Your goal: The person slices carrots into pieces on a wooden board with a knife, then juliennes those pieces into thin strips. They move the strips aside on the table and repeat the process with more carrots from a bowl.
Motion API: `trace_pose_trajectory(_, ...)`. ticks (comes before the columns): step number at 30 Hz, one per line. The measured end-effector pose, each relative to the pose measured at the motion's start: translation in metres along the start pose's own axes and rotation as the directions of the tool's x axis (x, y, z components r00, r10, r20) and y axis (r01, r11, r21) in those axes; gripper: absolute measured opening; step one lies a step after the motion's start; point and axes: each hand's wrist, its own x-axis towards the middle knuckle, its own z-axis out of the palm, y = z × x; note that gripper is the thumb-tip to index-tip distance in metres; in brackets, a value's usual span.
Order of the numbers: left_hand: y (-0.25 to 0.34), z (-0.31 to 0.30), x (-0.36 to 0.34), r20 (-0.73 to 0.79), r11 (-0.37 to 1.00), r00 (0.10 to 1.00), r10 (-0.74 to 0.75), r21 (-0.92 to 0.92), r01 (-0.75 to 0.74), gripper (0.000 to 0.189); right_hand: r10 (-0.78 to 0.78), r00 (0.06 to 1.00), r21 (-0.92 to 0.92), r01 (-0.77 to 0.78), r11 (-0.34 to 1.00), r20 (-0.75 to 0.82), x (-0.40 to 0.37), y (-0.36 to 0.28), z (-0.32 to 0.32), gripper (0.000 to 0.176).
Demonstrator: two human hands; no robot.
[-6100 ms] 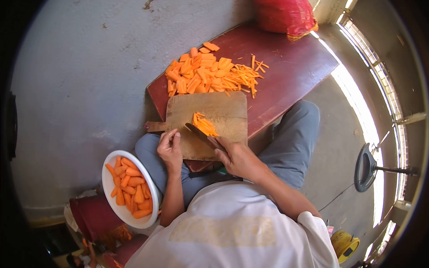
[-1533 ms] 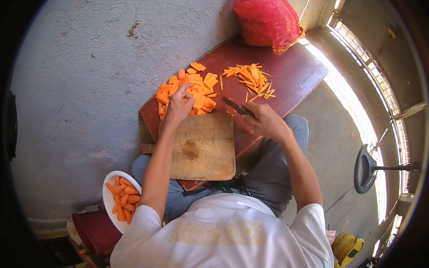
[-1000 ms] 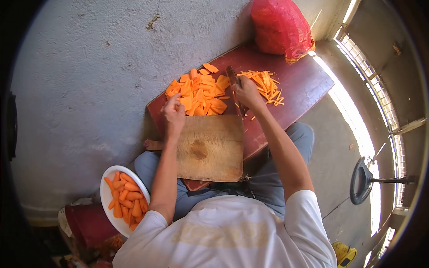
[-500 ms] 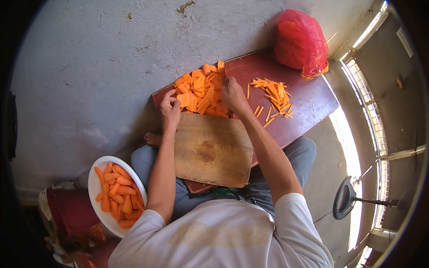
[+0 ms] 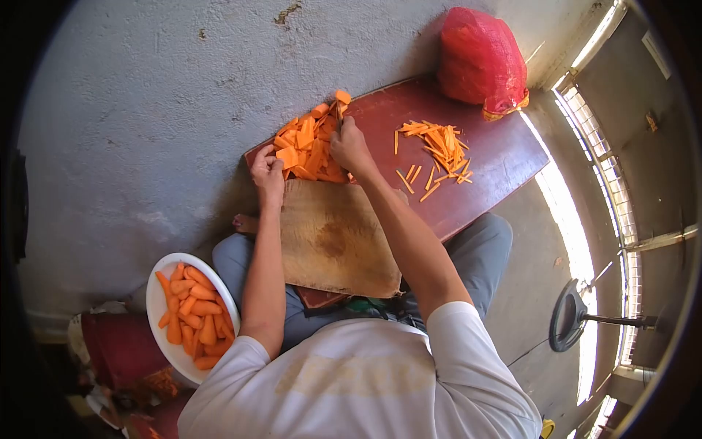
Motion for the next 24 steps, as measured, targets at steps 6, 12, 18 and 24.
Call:
trace_pose_trajectory(6,-0.007,-0.002,0.005,-0.036,0.979,0.999,-0.032,-0.205,0.024,0.042,-0.030,0.999,0.174,0.025,0.984,0.030,-0.001,0.014,-0.021,0.035)
trace_pose_trajectory(12,0.022,-0.001,-0.007,-0.086,0.967,0.995,0.043,-0.248,-0.064,0.033,-0.103,0.989,0.199,0.080,0.977,0.109,-0.061,-0.006,-0.117,0.031)
trace_pose_trajectory(18,0.066,-0.007,-0.091,0.301,0.994,0.952,0.059,-0.108,-0.028,0.030,0.048,0.942,0.241,-0.134,0.961,0.333,-0.174,-0.020,-0.143,0.043)
trace_pose_trajectory(24,0.097,-0.030,-0.187,0.433,0.958,0.897,0.086,0.212,-0.194,0.038,0.000,0.914,0.220,-0.097,0.971,0.406,-0.243,-0.027,-0.136,0.052)
